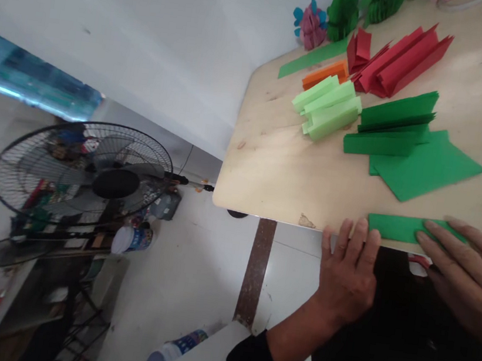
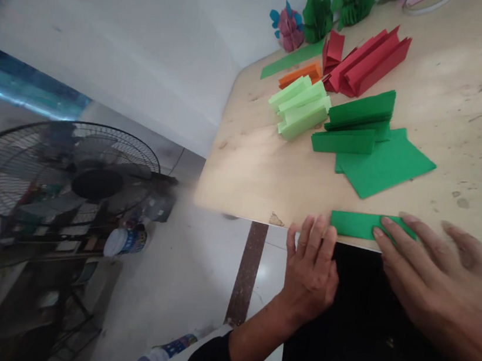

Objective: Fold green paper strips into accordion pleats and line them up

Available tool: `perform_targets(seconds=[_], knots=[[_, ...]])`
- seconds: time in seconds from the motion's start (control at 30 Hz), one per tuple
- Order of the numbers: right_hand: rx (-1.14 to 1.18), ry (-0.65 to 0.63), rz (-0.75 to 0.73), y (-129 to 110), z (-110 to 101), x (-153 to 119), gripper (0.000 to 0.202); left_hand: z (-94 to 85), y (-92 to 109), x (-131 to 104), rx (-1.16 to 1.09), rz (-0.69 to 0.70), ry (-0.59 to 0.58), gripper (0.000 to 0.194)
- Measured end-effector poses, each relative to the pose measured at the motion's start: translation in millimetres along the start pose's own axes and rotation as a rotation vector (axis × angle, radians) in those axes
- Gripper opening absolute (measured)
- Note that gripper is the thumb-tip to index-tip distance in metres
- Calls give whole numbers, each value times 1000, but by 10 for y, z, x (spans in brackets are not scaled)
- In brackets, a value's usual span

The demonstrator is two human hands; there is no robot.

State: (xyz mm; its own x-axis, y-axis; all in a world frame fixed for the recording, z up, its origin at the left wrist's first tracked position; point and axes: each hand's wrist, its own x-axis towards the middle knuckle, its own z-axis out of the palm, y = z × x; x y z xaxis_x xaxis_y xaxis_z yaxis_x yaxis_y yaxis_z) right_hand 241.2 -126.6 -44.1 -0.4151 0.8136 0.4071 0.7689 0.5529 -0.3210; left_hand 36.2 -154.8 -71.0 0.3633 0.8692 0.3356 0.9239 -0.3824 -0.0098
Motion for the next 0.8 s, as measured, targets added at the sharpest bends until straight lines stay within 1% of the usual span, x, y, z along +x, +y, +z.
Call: perform_targets(seconds=[0.1, 0.2, 0.3, 0.37, 0.43, 0.53, 0.63, 0.73, 0.8], knots=[[-4, 2, -25, 7, 6, -19, 58, -23, 62, 83, 54, 95, -41, 61], [14, -11, 11, -29, 8, -27, 49, -7, 84, 135, 76, 132, -70, 59], [25, -5, 31, -98, 16, -12, 41, 28, 85, 138, 68, 126, -46, 57], [20, 10, 11, -125, 26, 3, 43, 53, 88, 128, 59, 124, -25, 54], [19, 19, -19, -114, 38, 8, 50, 76, 93, 118, 53, 121, -1, 52], [19, -12, -66, -27, 53, -18, 59, 99, 101, 113, 45, 117, 21, 51], [25, -29, -87, 103, 43, -85, 59, 106, 103, 114, 43, 115, 23, 50], [11, -37, -96, 214, -16, -158, 61, 110, 101, 115, 41, 118, 24, 50], [-44, -32, -82, 261, -82, -189, 61, 117, 101, 115, 42, 117, 27, 50]])
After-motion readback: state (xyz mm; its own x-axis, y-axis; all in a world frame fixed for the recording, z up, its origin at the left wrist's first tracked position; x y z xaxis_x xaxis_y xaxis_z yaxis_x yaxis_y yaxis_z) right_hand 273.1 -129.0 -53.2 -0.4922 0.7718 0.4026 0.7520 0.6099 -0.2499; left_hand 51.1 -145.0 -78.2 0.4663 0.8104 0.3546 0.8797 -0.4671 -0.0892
